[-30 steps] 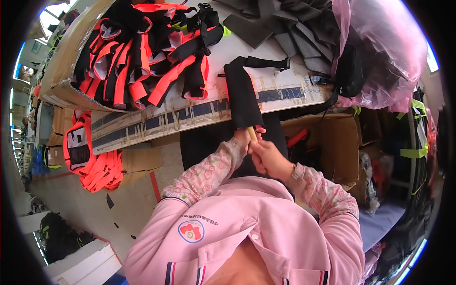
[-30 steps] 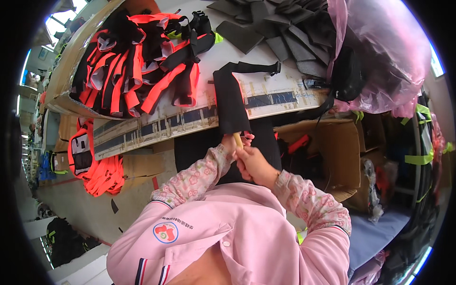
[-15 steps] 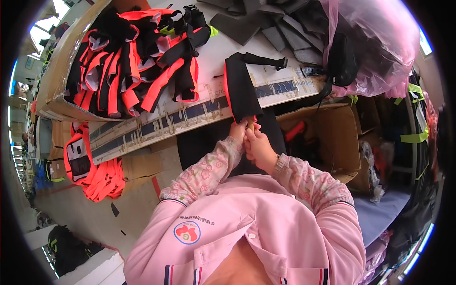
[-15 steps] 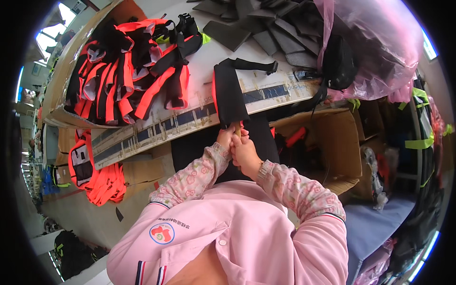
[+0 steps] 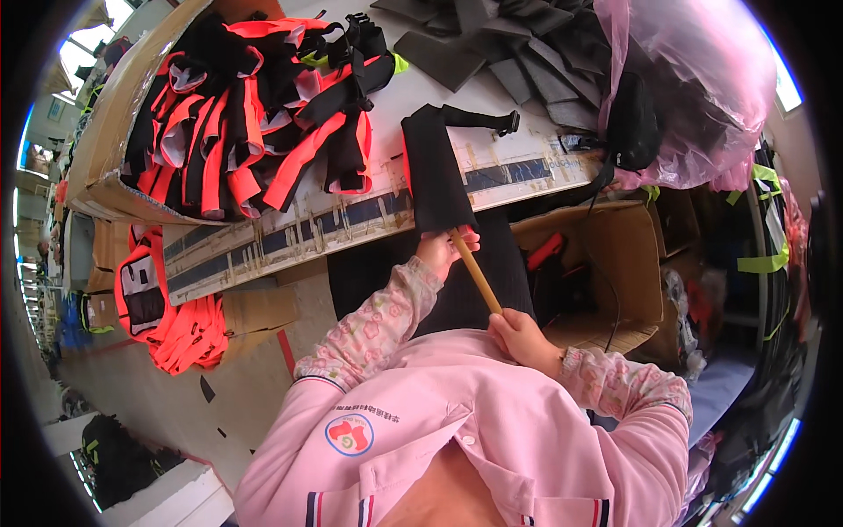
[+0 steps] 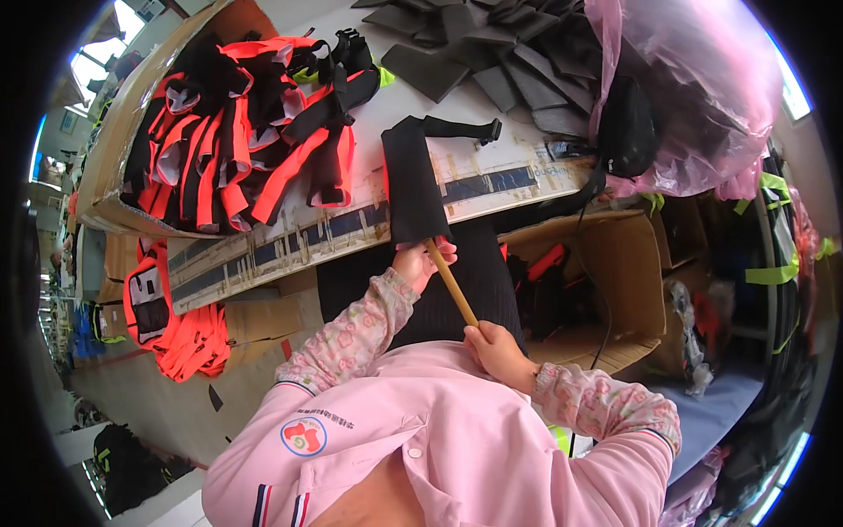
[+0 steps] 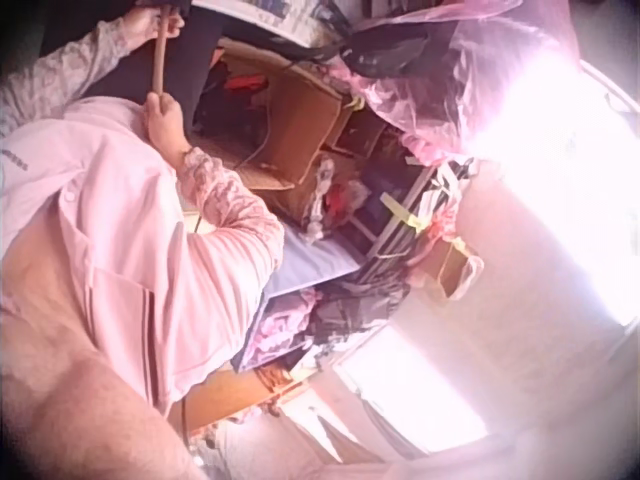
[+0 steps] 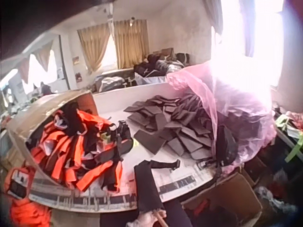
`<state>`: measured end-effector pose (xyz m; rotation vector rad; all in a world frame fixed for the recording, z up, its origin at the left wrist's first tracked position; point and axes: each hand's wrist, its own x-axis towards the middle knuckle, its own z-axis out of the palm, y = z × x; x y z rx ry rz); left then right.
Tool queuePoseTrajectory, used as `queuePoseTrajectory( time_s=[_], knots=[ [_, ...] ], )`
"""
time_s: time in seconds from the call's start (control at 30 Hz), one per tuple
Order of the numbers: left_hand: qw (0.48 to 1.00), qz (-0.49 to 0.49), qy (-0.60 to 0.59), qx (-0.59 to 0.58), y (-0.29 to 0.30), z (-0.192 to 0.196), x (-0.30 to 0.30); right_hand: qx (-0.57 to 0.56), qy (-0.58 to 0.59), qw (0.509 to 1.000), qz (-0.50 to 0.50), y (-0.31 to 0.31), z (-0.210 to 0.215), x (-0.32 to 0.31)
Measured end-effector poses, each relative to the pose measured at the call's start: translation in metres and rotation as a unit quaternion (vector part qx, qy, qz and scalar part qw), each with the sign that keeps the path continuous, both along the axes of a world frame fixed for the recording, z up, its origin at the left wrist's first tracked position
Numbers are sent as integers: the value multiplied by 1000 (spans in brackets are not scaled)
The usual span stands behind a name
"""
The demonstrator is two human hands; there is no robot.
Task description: Assembling components of high-visibility safety vests or life jackets by inserting foam pads and securing straps.
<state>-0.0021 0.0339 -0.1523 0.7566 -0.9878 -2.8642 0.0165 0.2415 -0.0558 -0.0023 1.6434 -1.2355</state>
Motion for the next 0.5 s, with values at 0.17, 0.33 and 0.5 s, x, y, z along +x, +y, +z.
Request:
queuePoseTrajectory(
  time_s=[0.17,0.33,0.5],
  knots=[
    [996,-31,-44,-73,-2,-1,1,60,-37,996,60,-28,33,-24],
    [991,5,-96,-94,4,-28,10,-82,-156,984,-32,-88,-1,-62],
    [993,-62,-43,-96,-15,-53,11,-151,-256,954,-26,-102,-4,-59]
  ],
)
